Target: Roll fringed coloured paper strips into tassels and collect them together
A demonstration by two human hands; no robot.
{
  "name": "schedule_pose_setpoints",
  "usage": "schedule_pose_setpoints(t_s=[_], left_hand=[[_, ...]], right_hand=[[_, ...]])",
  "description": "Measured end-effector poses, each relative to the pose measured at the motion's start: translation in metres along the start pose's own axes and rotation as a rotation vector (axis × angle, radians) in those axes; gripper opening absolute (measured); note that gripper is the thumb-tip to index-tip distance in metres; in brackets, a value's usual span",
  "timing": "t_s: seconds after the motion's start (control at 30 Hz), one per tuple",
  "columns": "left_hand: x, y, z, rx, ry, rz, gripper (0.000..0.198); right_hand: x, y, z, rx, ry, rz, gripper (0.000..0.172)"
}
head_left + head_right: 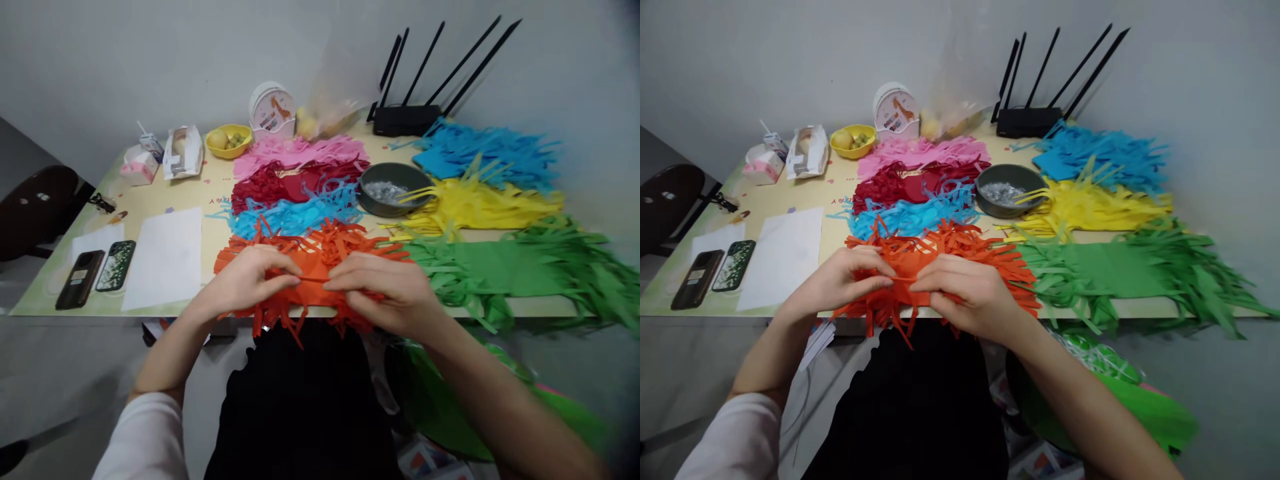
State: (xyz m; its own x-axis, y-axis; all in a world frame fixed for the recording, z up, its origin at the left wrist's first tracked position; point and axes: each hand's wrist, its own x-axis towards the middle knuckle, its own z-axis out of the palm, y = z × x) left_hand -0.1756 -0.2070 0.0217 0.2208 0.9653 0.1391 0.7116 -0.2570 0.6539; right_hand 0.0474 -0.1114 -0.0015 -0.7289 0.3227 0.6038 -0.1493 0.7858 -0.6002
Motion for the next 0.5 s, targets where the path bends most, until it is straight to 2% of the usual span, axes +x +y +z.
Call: schedule_pose_setpoints(t_s=[0.07, 0.17, 0.23, 0.33, 0.4, 0.5], left_hand=[[-0.002, -0.003, 0.002, 0.128, 0.093, 0.054, 0.015], [-0.006, -0.007, 0.006, 0.205, 0.231, 0.157, 0.015], [-0.009, -0.009, 0.008, 0.221, 0.255, 0.211, 0.014], [-0.016, -0.017, 0.011, 0.317, 0.26, 0.257, 0.016], [-0.022, -0.024, 0.014, 0.402, 0.302, 0.293, 0.019], [-0.028, -0.033, 0.024, 0.469, 0.469, 0.368, 0.027]], right_hand=[[0.001, 0.001, -0.008, 0.003, -0.114, 0.07, 0.027], [0.008, 0.007, -0.013, 0.105, -0.18, 0.331, 0.03], [0.014, 0.012, -0.008, 0.311, -0.213, 0.482, 0.025], [0.018, 0.018, 0.011, 0.715, -0.323, 0.619, 0.026], [0.016, 0.017, 0.024, 0.888, -0.294, 0.677, 0.026], [0.012, 0.008, 0.038, 0.94, -0.169, 0.682, 0.025]])
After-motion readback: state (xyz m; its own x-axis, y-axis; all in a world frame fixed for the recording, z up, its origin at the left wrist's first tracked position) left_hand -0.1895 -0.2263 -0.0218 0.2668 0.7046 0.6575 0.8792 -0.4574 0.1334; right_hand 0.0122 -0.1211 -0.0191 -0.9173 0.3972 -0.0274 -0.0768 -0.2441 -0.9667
